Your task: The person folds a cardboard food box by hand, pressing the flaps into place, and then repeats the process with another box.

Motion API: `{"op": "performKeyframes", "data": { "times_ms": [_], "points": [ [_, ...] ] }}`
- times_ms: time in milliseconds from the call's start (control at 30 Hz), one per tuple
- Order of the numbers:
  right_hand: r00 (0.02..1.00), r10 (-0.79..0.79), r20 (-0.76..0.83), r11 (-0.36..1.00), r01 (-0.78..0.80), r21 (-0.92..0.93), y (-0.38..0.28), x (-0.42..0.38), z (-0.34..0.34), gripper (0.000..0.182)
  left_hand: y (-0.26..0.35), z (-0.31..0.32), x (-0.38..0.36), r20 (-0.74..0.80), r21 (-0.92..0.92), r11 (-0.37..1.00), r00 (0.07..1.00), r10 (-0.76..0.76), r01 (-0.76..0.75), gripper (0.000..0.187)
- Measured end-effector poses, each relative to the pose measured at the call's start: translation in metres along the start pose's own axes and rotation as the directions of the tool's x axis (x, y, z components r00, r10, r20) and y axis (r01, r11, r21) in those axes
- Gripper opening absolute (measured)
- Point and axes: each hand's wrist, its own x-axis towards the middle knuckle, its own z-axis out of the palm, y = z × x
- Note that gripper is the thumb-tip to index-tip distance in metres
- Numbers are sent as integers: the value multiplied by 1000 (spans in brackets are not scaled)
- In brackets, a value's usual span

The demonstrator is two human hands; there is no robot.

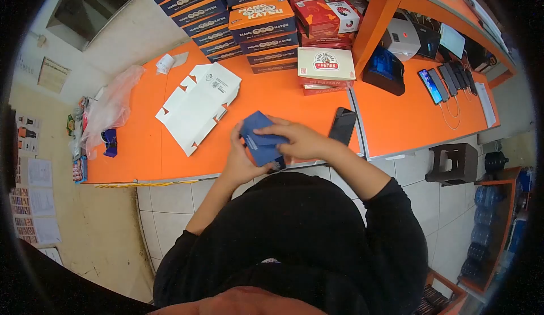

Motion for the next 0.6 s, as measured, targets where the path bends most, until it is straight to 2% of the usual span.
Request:
{"op": "performKeyframes", "data": {
  "times_ms": [67,100,167,200,233,267,300,333,367,400,467,500,600],
  "points": [
    [994,17,112,1000,-19,18,-15,-1,-32,46,37,-28,8,152,390,905,981,120,-171,93],
    [994,-105,16,993,105,-45,-16,-1,-42,37,52,-36,7,143,391,905,983,118,-166,93],
    [993,-83,85,992,91,-92,-24,-5,-48,38,74,-46,6,231,571,800,971,59,-184,91],
    [988,-55,142,987,76,-142,-31,-6,-51,40,76,-45,6,227,574,798,972,61,-184,91],
    [979,-130,160,970,159,-182,-49,-7,-47,27,79,-43,6,157,517,844,985,72,-144,93],
    [978,-134,159,970,162,-183,-53,-8,-44,27,80,-41,5,86,454,884,993,79,-109,96],
    [956,-241,165,950,267,-160,-55,-9,-43,31,79,-39,5,86,455,883,993,83,-113,96],
    [923,-345,168,919,369,-137,-57,-8,-42,37,75,-37,3,72,318,934,987,147,-162,97],
    [831,-533,160,836,546,-50,-45,-3,-37,59,71,-36,3,48,174,961,977,208,-213,98],
    [829,-534,163,835,548,-52,-51,-3,-33,59,68,-36,3,45,174,961,977,210,-215,98],
    [908,-416,50,908,418,-38,-67,-6,-21,62,64,-37,1,169,-51,982,968,186,-180,100],
    [895,-439,82,875,446,-189,-65,-4,-19,59,64,-38,2,169,-49,982,968,188,-182,100],
    [919,-395,15,883,384,-271,-64,0,-4,55,65,-41,6,142,-29,979,969,202,-200,99]
  ]
}}
